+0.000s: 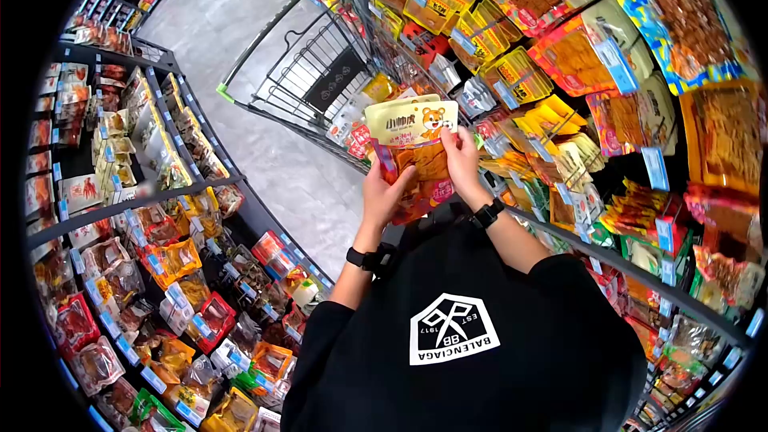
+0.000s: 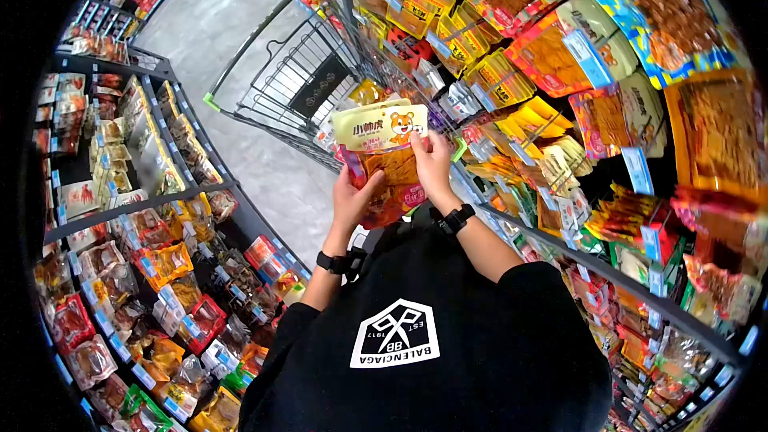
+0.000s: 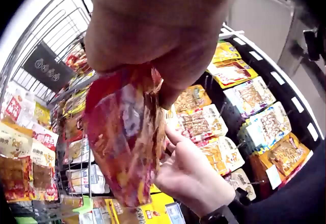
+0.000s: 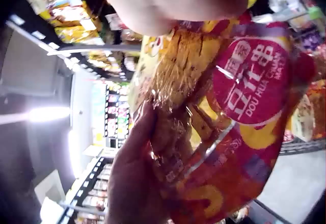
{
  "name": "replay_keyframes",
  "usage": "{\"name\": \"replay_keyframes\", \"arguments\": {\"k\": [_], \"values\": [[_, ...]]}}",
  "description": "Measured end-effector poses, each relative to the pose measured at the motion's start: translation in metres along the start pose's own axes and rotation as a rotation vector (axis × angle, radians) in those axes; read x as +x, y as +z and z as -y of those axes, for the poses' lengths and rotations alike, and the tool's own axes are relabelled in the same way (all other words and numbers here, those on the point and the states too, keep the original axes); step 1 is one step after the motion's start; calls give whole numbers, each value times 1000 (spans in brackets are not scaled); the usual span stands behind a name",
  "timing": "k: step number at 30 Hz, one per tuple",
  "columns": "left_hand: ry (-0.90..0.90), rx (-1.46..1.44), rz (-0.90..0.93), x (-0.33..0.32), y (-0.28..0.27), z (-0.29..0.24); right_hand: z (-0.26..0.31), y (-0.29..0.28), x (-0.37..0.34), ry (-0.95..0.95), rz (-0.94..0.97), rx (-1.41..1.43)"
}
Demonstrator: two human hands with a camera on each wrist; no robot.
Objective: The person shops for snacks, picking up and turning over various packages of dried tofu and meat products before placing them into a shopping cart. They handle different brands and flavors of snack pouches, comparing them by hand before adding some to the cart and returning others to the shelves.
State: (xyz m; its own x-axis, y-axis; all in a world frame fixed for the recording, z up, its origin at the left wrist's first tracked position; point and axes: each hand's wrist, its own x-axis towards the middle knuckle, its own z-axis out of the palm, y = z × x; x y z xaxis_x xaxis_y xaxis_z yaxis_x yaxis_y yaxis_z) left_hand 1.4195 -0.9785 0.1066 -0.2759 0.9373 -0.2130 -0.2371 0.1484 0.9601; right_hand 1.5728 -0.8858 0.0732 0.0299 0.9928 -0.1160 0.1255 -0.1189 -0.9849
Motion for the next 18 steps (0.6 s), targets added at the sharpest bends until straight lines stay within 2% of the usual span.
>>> {"name": "replay_keyframes", "arguments": {"k": [1, 2, 5, 7, 8, 9, 10, 11, 13, 14, 15, 17, 18], "values": [[-11, -1, -11, 8, 3, 11, -2, 1, 6, -36, -17, 114], [-68, -70, -9, 16, 5, 25, -7, -5, 12, -25, -6, 110], [-191, -126, 22, 31, 11, 74, -30, -37, 37, 612, 631, 311], [-248, -10, -26, 35, 13, 118, -69, -39, 57, 576, 694, 269], [-451, 189, 32, 33, -1, 159, -88, -40, 67, 534, 708, 143], [-490, 306, 36, 26, -5, 184, -101, -38, 76, 489, 722, 18], [-454, 523, 35, 19, -5, 184, -104, -33, 85, 519, 708, -92], [-417, 740, 38, 10, -7, 188, -133, -33, 95, 532, 720, -89], [-480, 557, -5, -5, -10, 205, -186, -31, 121, 326, 574, -722], [-515, 508, -35, -10, -8, 200, -186, -25, 133, 366, 593, -827], [-535, 513, -40, -15, -8, 195, -186, -16, 144, 291, 626, -1005], [-636, 382, -153, -29, -9, 198, -225, -10, 158, 161, 604, -1006], [-654, 323, -218, -44, -15, 221, -240, -5, 164, 203, 589, -1038]]}}
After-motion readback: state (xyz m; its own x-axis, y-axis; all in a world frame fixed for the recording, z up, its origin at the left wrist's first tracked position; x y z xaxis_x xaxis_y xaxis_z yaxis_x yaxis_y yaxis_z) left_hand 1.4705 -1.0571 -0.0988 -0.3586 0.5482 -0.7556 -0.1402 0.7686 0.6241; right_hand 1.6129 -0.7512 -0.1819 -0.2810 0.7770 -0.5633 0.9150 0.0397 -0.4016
